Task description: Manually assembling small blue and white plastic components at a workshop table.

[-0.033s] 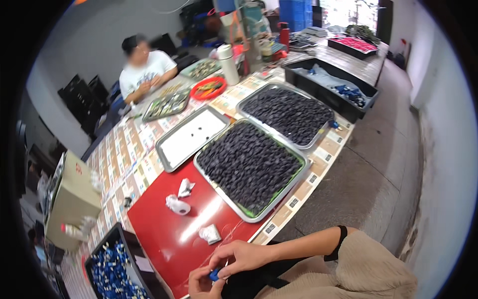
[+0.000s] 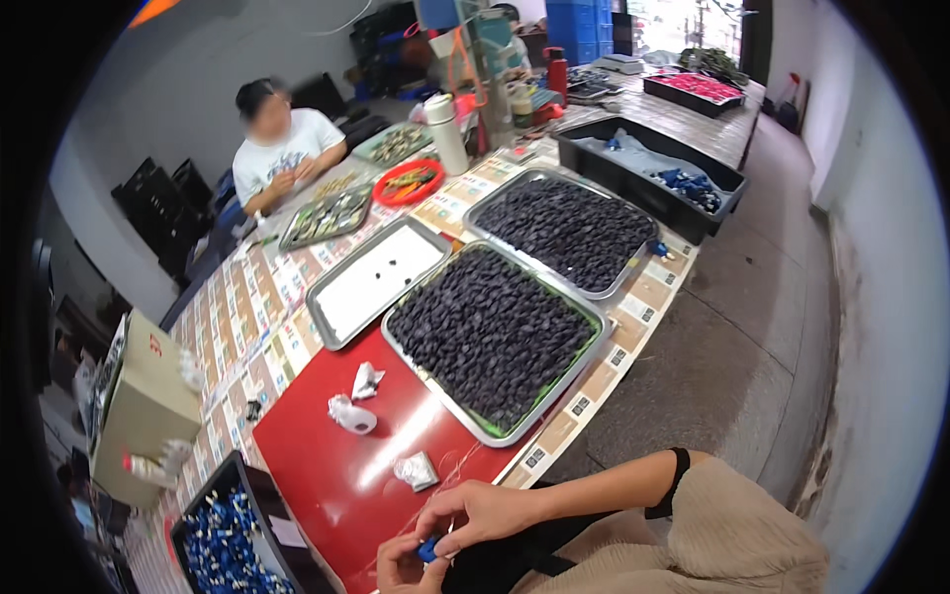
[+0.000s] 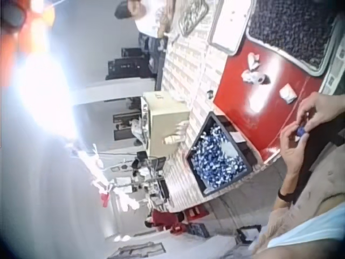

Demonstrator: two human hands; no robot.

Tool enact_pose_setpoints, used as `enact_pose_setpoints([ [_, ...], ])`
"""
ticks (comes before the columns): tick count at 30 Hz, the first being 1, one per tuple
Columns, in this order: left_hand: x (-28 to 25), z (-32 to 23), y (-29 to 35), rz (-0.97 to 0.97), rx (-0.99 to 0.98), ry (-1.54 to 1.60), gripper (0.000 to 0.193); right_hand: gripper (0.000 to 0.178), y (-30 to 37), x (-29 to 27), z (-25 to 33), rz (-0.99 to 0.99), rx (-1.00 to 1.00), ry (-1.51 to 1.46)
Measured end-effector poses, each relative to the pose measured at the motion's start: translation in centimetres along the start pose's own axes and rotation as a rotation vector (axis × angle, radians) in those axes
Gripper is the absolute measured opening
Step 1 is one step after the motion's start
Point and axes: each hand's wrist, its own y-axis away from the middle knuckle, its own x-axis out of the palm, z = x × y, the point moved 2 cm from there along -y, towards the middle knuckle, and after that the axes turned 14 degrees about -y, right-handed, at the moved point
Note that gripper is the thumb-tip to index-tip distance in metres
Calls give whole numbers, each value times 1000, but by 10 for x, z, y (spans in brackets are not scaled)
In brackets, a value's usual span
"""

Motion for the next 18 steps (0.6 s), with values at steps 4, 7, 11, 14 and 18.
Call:
enact_pose_setpoints([
  [4, 11, 1, -12, -77, 197, -154, 39, 36, 3, -6, 8, -21, -42, 97],
  [7, 22, -19, -17, -119, 338, -298, 43, 38, 14, -14, 25, -51, -87, 182],
  [11, 25, -20, -25, -75, 435, -351, 42, 38, 15, -22, 27, -27, -64, 175],
  [14, 20, -17, -25, -97, 435, -391, 43, 37, 8, -22, 16, -63, -89, 105],
  [18, 17, -13, -22, -97, 426, -388, 43, 32, 8, -18, 14, -68, -87, 121],
])
